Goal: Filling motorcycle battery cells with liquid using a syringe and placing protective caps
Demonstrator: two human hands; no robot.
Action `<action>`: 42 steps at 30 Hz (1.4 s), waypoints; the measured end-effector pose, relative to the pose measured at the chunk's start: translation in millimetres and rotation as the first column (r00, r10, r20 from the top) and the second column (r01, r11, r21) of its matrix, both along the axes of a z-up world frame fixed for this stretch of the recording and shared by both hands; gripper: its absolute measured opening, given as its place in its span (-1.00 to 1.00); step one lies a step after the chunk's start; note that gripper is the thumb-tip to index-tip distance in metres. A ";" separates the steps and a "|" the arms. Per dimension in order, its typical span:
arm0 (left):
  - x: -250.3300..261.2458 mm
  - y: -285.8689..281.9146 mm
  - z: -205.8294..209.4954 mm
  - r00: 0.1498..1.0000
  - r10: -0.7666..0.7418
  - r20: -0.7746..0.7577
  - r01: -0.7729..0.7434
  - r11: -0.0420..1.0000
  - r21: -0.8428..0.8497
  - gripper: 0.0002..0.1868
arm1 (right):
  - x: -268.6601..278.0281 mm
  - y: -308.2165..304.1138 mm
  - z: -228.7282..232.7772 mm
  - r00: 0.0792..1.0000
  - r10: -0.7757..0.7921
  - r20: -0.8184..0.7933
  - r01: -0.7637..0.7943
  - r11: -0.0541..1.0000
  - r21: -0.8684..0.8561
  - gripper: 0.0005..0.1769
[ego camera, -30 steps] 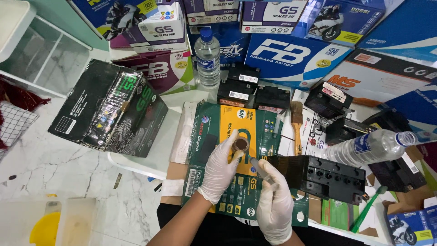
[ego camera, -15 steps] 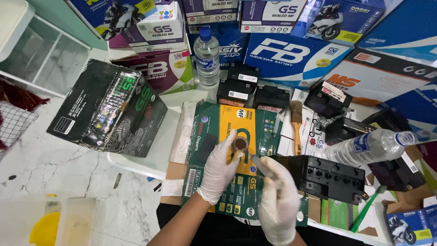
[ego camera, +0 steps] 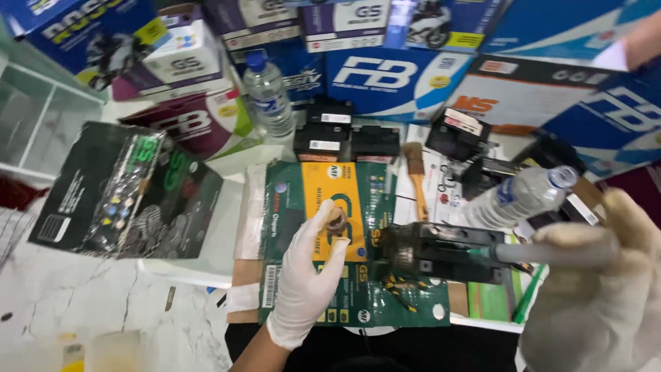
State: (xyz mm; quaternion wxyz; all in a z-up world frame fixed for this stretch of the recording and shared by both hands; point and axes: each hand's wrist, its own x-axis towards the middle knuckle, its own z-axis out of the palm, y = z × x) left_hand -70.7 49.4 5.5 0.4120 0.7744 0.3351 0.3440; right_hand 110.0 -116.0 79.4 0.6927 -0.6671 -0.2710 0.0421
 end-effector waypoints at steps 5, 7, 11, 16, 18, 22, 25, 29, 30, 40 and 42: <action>14.9 -11.8 38.4 0.981 -0.123 0.148 0.136 0.987 -0.081 -0.38 | 5.9 16.5 28.5 0.999 0.032 -0.043 -0.034 0.999 -0.042 -0.48; 21.4 -15.0 47.4 0.974 -0.155 0.162 0.172 0.981 -0.094 -0.37 | 7.6 19.5 31.1 0.997 0.063 -0.051 -0.066 0.996 -0.054 -0.50; 34.6 -19.1 55.1 0.958 -0.203 0.202 0.223 0.972 -0.080 -0.35 | 10.7 20.3 32.2 0.990 0.131 -0.057 -0.136 0.988 -0.078 -0.44; 47.2 -20.3 63.1 0.954 -0.248 0.167 0.267 0.958 -0.107 -0.42 | 16.4 24.2 34.5 0.987 0.161 0.019 -0.157 0.975 -0.157 -0.52; 53.0 -19.3 64.3 0.951 -0.267 0.153 0.285 0.952 -0.108 -0.44 | 19.4 25.4 33.2 0.983 0.185 -0.005 -0.184 0.972 -0.149 -0.50; 63.3 -16.5 68.7 0.923 -0.338 0.184 0.351 0.935 -0.043 -0.50 | 21.3 26.4 38.3 0.971 0.232 0.055 -0.222 0.963 -0.150 -0.50; 69.2 -15.4 71.1 0.915 -0.352 0.196 0.366 0.930 -0.035 -0.51 | 23.4 26.5 36.4 0.964 0.262 0.039 -0.253 0.955 -0.153 -0.49; 75.9 -15.5 74.3 0.914 -0.368 0.171 0.375 0.927 -0.013 -0.54 | 24.4 29.3 35.2 0.946 0.325 0.007 -0.316 0.922 -0.224 -0.46; 77.7 -14.7 74.2 0.914 -0.368 0.170 0.376 0.927 -0.012 -0.54 | 25.4 29.2 33.7 0.946 0.325 0.007 -0.315 0.923 -0.223 -0.46; 92.2 -5.7 69.2 0.838 -0.543 0.050 0.545 0.838 -0.030 -0.68 | 32.7 32.5 32.5 0.894 0.336 -0.296 -0.405 0.890 -0.211 -0.74; 93.5 -4.5 64.3 0.843 -0.537 0.026 0.538 0.843 -0.012 -0.66 | 32.4 31.4 35.6 0.894 0.358 -0.269 -0.421 0.877 -0.231 -0.73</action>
